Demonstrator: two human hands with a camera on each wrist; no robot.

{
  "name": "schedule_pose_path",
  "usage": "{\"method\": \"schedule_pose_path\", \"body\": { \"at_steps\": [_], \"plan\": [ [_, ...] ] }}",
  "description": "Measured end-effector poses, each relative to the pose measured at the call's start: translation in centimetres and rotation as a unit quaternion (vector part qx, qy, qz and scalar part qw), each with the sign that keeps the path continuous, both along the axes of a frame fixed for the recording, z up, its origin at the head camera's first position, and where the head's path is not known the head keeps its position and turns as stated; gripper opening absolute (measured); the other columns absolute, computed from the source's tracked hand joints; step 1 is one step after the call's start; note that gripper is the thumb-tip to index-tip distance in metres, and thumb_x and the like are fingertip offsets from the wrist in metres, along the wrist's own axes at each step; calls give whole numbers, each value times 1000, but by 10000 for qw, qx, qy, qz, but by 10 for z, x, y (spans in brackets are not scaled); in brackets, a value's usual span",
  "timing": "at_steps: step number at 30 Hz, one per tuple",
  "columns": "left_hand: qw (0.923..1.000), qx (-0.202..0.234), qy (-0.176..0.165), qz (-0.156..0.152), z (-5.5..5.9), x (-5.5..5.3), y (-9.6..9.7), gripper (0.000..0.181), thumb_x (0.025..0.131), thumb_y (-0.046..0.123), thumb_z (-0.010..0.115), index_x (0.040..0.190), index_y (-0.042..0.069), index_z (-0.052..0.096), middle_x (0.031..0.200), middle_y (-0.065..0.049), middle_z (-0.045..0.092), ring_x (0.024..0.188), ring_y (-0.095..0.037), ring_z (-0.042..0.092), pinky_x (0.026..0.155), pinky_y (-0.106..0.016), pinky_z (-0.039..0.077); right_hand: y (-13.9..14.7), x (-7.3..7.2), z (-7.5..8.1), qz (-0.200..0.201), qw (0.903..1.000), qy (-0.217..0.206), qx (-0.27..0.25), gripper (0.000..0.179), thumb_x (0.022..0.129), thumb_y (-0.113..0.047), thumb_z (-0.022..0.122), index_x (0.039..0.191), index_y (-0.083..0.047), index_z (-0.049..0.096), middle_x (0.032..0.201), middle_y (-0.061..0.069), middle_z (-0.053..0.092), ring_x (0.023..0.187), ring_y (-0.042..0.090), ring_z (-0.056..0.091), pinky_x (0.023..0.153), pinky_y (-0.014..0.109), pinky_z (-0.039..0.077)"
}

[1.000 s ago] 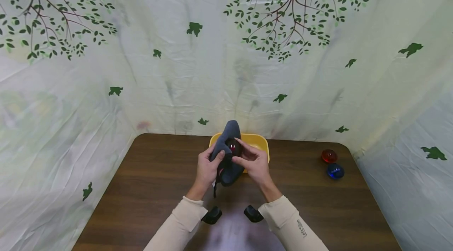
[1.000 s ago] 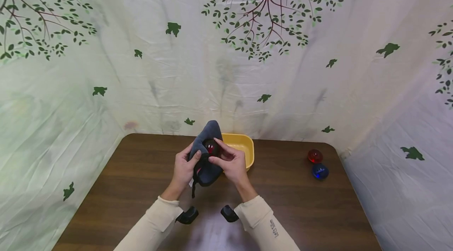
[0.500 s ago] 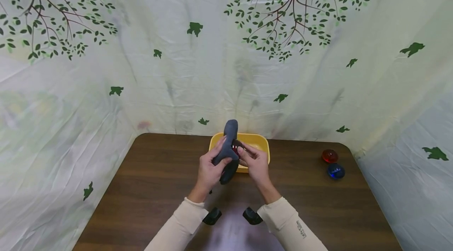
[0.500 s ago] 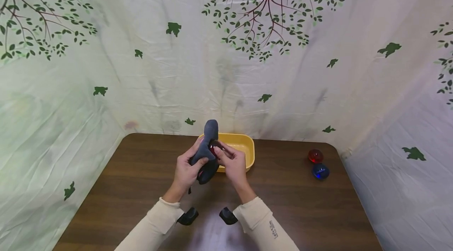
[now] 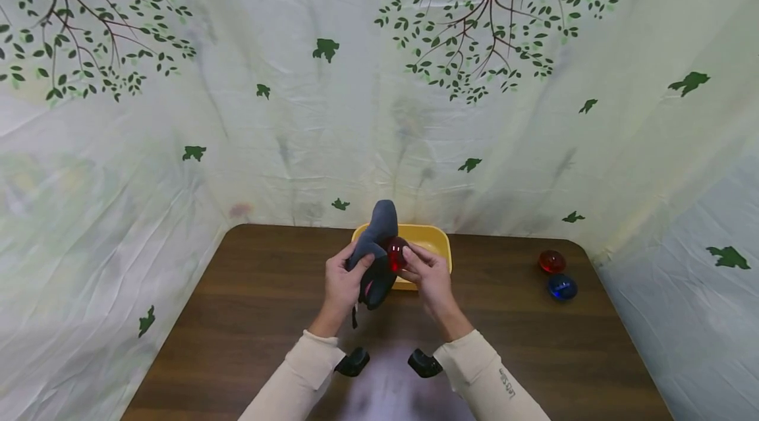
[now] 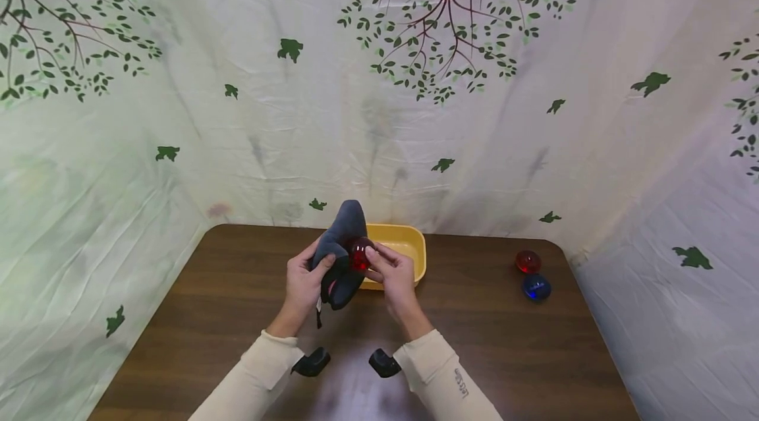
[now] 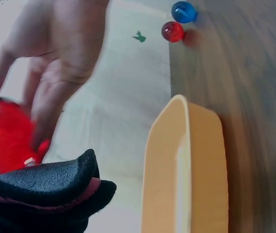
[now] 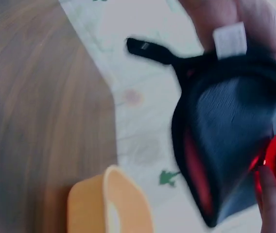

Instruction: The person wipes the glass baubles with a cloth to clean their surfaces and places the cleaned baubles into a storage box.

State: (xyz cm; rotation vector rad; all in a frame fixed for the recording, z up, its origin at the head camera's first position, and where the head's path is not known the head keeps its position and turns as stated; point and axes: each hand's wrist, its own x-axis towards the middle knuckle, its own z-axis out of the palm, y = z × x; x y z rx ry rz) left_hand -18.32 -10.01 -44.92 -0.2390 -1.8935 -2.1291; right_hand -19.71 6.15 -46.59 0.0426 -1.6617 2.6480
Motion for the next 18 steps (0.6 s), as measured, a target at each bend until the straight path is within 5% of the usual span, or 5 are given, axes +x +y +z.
{"method": "schedule_pose_path", "body": {
  "at_steps": [8,18],
  "plan": [
    [9984,385,217,348,4,-4,-15,43,85,-9,66,127,-12,55,121,-32,57,96,-5,64,83,-22,53,18,-20,-33,-303,9984,-19,-475,31,89,-7,69,116,7,66,101,10,71,88,24,71,77,38,56],
    [9980,409,175,454,3,-4,-29,45,86,-8,66,129,-9,55,124,-29,57,98,-7,65,84,-23,53,28,-43,-65,-505,9932,-403,967,43,83,-13,76,122,2,65,115,18,67,99,23,68,81,32,56]
  ]
}}
